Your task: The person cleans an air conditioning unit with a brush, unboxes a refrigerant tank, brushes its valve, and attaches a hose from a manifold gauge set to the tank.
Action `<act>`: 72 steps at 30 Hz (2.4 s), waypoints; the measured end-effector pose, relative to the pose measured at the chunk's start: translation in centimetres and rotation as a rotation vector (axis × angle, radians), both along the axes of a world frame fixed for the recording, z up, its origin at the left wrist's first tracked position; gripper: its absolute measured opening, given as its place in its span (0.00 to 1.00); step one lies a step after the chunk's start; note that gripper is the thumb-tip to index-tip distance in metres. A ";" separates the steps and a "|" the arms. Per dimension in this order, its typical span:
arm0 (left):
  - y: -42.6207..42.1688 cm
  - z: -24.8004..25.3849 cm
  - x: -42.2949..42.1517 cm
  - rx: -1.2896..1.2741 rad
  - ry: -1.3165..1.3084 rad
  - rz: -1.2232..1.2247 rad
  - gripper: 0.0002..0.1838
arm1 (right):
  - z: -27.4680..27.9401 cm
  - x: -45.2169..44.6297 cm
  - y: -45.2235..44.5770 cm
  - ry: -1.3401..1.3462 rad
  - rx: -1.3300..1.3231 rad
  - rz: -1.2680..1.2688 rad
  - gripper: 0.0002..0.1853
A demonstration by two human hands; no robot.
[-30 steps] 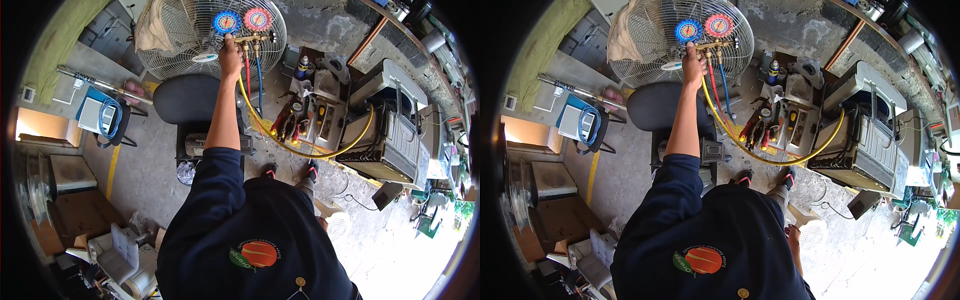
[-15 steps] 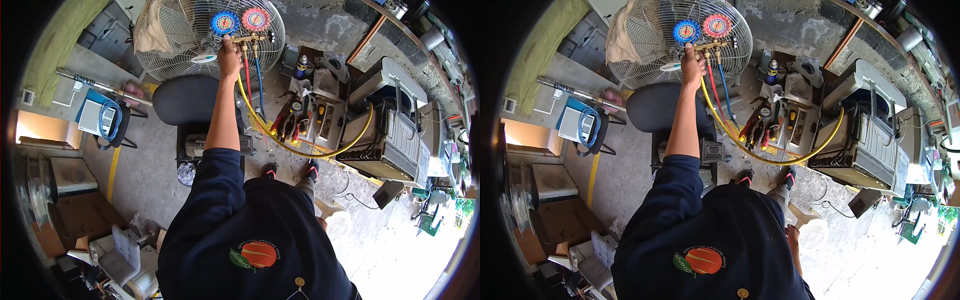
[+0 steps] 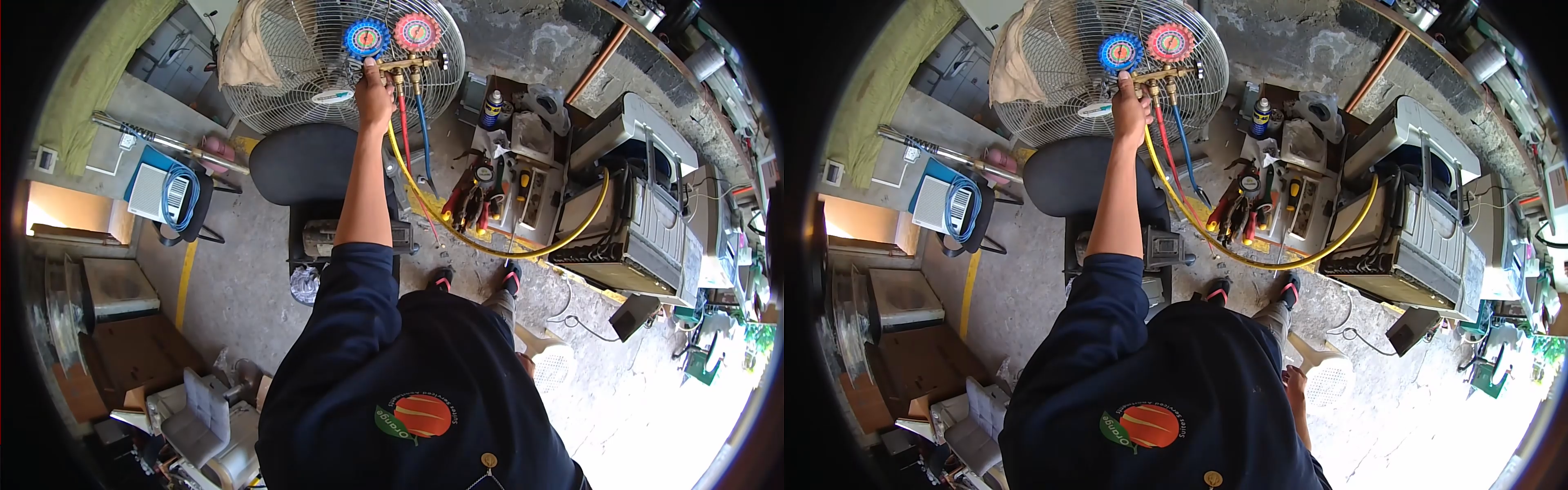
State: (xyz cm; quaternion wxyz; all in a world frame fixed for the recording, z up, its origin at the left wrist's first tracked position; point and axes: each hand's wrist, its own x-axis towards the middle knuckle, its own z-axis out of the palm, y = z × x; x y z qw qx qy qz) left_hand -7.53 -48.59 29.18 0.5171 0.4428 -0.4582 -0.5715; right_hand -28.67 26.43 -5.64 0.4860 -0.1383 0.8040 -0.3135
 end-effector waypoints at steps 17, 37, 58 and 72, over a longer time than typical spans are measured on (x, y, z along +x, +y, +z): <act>0.0 0.0 -0.1 0.011 -0.010 0.003 0.36 | 1.0 0.6 -0.7 -0.058 0.036 -0.075 0.16; -0.3 0.0 0.2 0.016 0.012 -0.017 0.34 | 6.4 1.1 -4.8 -0.157 0.189 -0.266 0.16; -0.3 -0.1 0.0 0.030 0.003 -0.024 0.35 | 6.3 1.1 -5.0 -0.182 0.239 -0.312 0.15; -0.3 -0.2 0.0 0.015 0.023 -0.035 0.36 | 7.3 1.4 -5.6 -0.162 0.232 -0.324 0.16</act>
